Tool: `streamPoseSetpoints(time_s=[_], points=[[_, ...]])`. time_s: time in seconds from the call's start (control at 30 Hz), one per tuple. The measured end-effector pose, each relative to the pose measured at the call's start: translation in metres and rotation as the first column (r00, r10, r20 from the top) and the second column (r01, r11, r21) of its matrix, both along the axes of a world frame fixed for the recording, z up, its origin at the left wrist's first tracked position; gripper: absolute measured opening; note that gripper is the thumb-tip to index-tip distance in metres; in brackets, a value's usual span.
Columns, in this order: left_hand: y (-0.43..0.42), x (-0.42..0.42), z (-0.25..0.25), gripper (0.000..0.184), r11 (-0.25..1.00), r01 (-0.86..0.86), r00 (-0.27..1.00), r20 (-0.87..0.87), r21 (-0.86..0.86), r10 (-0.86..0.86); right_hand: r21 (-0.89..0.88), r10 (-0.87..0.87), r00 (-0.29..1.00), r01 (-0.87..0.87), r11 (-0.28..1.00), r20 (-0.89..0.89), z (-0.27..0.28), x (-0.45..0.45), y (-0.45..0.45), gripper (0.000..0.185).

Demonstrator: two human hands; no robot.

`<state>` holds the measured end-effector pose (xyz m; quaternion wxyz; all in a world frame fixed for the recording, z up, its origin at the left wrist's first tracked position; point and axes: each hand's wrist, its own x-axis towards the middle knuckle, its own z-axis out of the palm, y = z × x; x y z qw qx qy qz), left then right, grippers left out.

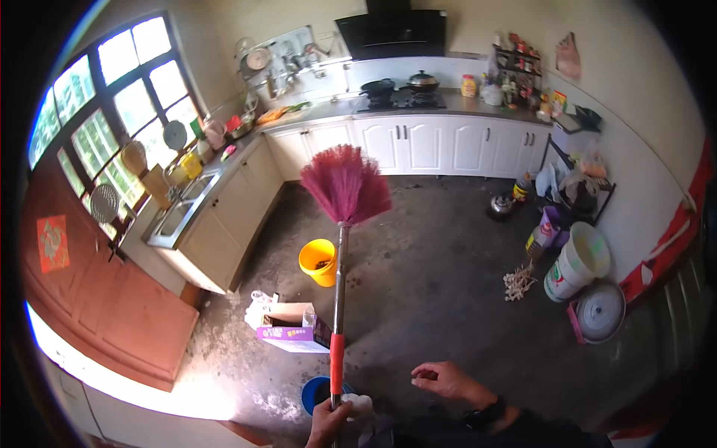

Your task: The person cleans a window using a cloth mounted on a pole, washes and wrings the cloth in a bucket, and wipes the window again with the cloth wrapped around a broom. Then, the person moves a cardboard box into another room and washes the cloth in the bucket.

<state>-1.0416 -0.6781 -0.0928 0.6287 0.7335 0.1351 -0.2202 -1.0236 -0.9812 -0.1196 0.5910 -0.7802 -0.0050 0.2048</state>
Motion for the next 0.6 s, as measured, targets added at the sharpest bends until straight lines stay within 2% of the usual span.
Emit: streamPoseSetpoints(time_s=[0.03,0.07,0.1,0.13,0.2,0.23,0.3,0.4,0.43,0.53,0.6], points=[[0.001,0.001,0.006,0.021,1.000,-0.018,1.000,-0.003,-0.025,0.018,-0.035,0.058,0.997,-0.060,0.998,-0.055,0.002,0.006,0.005,0.053],[0.001,0.004,0.008,0.021,0.998,-0.025,1.000,-0.003,-0.049,0.025,-0.037,0.116,0.991,-0.113,0.993,0.074,0.004,0.010,0.015,0.055],[0.003,0.005,-0.008,0.020,0.983,-0.031,0.998,0.051,-0.180,0.041,-0.047,0.160,0.966,-0.154,0.987,0.205,0.005,0.012,0.033,0.058],[0.008,0.006,-0.009,0.019,0.991,-0.023,1.000,0.011,-0.131,0.025,-0.061,0.200,0.923,-0.191,0.980,0.329,0.003,0.014,0.051,0.061],[0.023,0.012,-0.004,0.016,1.000,0.006,0.997,-0.071,-0.026,-0.008,-0.043,0.253,0.875,-0.259,0.965,0.413,-0.013,0.025,0.093,0.065],[0.020,0.012,-0.006,0.018,0.966,-0.058,0.997,0.037,-0.253,0.070,-0.043,0.337,0.877,-0.344,0.938,0.343,-0.011,0.031,0.108,0.063],[0.028,0.014,-0.001,0.018,0.961,-0.072,0.996,0.034,-0.267,0.084,-0.008,0.497,0.844,-0.506,0.863,0.199,-0.007,0.040,0.134,0.059],[0.054,0.023,-0.014,0.018,0.969,-0.031,0.998,0.040,-0.245,0.042,0.001,0.603,0.794,-0.604,0.797,0.077,-0.005,0.058,0.151,0.050],[0.063,0.027,-0.017,0.017,0.971,-0.010,1.000,0.020,-0.238,0.015,-0.044,0.547,0.819,-0.549,0.835,0.174,-0.004,0.059,0.155,0.042],[0.077,0.043,-0.015,0.018,0.971,0.017,1.000,-0.011,-0.238,-0.020,-0.129,0.507,0.817,-0.492,0.861,0.274,-0.004,0.071,0.170,0.040],[0.086,0.054,-0.013,0.017,0.965,0.039,0.999,-0.009,-0.260,-0.043,-0.125,0.437,0.843,-0.419,0.899,0.313,0.002,0.077,0.176,0.038]])
